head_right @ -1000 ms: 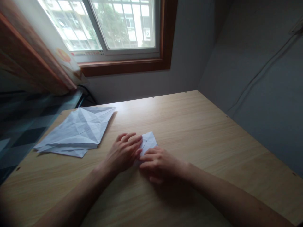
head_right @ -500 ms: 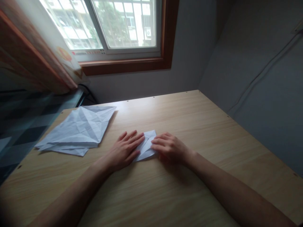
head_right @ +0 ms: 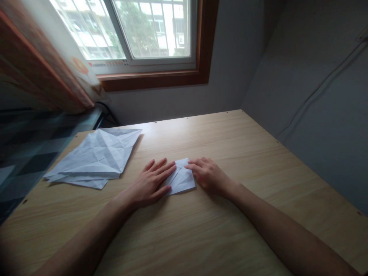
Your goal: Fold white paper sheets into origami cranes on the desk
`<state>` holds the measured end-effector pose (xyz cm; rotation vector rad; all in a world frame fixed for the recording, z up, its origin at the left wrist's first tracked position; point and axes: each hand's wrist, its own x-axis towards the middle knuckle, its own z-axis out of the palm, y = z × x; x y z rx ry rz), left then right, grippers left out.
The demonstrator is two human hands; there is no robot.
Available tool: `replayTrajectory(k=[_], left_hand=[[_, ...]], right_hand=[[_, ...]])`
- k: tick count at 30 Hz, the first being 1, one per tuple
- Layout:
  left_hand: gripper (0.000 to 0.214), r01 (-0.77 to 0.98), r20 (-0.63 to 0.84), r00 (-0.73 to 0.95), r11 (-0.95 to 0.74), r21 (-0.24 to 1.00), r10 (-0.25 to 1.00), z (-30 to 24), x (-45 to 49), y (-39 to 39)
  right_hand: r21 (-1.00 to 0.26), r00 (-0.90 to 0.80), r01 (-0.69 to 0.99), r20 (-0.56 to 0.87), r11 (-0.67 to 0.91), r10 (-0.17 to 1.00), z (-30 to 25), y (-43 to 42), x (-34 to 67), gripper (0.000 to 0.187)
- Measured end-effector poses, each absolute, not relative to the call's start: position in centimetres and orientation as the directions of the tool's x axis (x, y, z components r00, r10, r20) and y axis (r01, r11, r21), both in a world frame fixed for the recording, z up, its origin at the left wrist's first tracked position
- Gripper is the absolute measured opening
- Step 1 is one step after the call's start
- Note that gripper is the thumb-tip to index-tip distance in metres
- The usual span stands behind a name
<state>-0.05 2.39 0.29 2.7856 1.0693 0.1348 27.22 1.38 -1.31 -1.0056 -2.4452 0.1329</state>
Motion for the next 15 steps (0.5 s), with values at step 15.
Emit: replayTrajectory(k=[15], left_hand=[[0.058,0.652,-0.017,0.751,-0.737,0.18,0.66,0.28,0.08,2.31]], right_hand=[[-0.4,-0.642,0.443,0.483,0.802,0.595,-1.32,1.54,26.4,0.013]])
